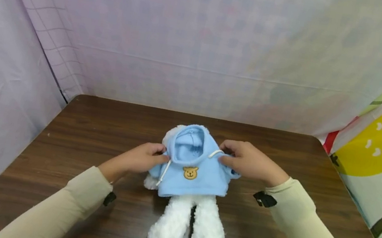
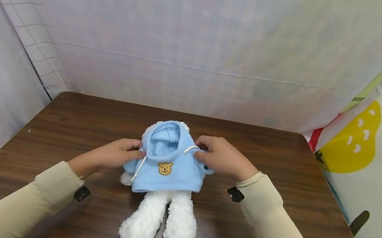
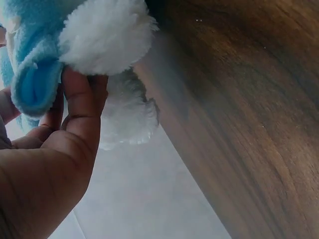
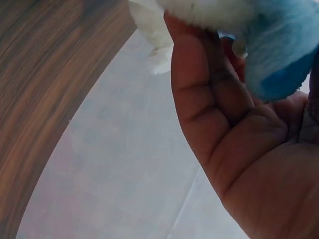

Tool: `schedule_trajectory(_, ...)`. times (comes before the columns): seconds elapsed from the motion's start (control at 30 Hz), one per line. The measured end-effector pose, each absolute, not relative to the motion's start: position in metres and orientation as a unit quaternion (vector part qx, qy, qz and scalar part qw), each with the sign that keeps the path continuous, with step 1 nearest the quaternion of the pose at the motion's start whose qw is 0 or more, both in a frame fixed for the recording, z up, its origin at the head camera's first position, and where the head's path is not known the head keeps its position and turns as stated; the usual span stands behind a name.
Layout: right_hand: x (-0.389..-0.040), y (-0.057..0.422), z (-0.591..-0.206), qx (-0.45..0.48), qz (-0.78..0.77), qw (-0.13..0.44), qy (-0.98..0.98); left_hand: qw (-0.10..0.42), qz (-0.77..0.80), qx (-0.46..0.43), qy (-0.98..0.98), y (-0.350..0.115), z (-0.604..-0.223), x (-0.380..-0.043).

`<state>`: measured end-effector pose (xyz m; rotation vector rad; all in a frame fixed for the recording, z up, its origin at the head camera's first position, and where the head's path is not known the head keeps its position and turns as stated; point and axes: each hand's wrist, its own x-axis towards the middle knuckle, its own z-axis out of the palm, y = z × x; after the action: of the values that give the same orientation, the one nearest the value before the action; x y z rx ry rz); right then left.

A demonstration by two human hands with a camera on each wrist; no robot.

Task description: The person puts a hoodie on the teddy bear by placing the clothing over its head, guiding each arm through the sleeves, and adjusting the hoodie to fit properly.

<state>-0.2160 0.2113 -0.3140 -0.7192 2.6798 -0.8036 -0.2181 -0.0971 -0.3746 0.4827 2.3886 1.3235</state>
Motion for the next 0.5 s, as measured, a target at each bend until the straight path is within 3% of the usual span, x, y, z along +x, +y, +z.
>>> schedule_trajectory(0.27, -0.214, 0.206, -0.309, -0.259, -0.266, 0.133, 0.919, 0.191, 0.471, 0.18, 0.842, -0.096, -0.376, -0.218)
schedule_trajectory(0.5, -0.219, 0.198, -0.299, -0.262, -0.263, 0.119, 0.921, 0.151, 0.426, 0.221, 0.864, -0.107, -0.368, -0.228)
